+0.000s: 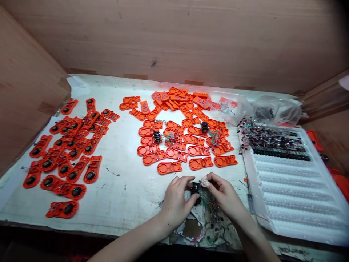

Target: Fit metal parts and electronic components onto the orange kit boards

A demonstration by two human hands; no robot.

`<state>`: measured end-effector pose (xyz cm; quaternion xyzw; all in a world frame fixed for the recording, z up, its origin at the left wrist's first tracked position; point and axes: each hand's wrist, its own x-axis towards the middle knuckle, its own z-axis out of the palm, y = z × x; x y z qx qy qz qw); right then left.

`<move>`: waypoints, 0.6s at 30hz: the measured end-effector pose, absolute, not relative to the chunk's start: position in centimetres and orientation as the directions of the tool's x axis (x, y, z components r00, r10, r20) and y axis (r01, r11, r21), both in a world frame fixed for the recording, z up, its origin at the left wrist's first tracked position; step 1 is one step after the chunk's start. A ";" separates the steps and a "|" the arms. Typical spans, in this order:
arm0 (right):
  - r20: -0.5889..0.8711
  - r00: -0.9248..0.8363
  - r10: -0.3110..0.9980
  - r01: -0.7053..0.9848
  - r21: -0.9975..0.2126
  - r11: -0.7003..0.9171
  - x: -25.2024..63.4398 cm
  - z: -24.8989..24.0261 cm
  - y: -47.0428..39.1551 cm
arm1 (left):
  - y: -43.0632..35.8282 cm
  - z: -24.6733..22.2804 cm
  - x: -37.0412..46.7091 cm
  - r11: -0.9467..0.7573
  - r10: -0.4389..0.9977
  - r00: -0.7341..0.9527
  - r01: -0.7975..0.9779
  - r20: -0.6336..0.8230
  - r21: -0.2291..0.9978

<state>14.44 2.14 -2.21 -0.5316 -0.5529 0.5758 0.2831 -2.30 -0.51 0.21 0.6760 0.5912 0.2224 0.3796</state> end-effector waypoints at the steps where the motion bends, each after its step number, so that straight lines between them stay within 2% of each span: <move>1: -0.299 -0.290 0.909 0.240 -0.942 -0.233 14.8 -2.1 2.2 | -0.6 0.2 -2.4 -0.014 0.967 0.206 0.633 -0.150 0.774; 3: -0.236 -0.276 0.932 0.267 -0.950 -0.161 15.6 -1.7 2.0 | -0.6 0.3 -2.6 -0.053 0.959 0.244 0.655 -0.144 0.754; 5: -0.081 -0.259 0.962 0.356 -0.934 0.018 16.4 -1.1 1.3 | -0.4 0.5 -2.9 -0.130 0.942 0.313 0.678 -0.125 0.724; 8: 0.143 -0.408 0.902 0.467 -0.816 0.341 16.9 -0.7 -0.6 | 0.1 0.9 -3.2 -0.222 0.900 0.422 0.666 -0.114 0.713; 10: 0.237 -0.460 0.856 0.531 -0.699 0.479 16.5 -1.0 -1.8 | 0.5 1.0 -3.3 -0.218 0.885 0.446 0.649 -0.132 0.729; 13: 0.366 -0.396 0.842 0.646 -0.540 0.539 15.3 -2.2 -2.9 | 0.8 0.9 -3.1 -0.174 0.895 0.420 0.643 -0.153 0.746; 18: 0.413 -0.317 0.854 0.683 -0.525 0.508 14.5 -3.6 -3.2 | 0.9 1.1 -3.3 -0.246 0.872 0.470 0.659 -0.135 0.711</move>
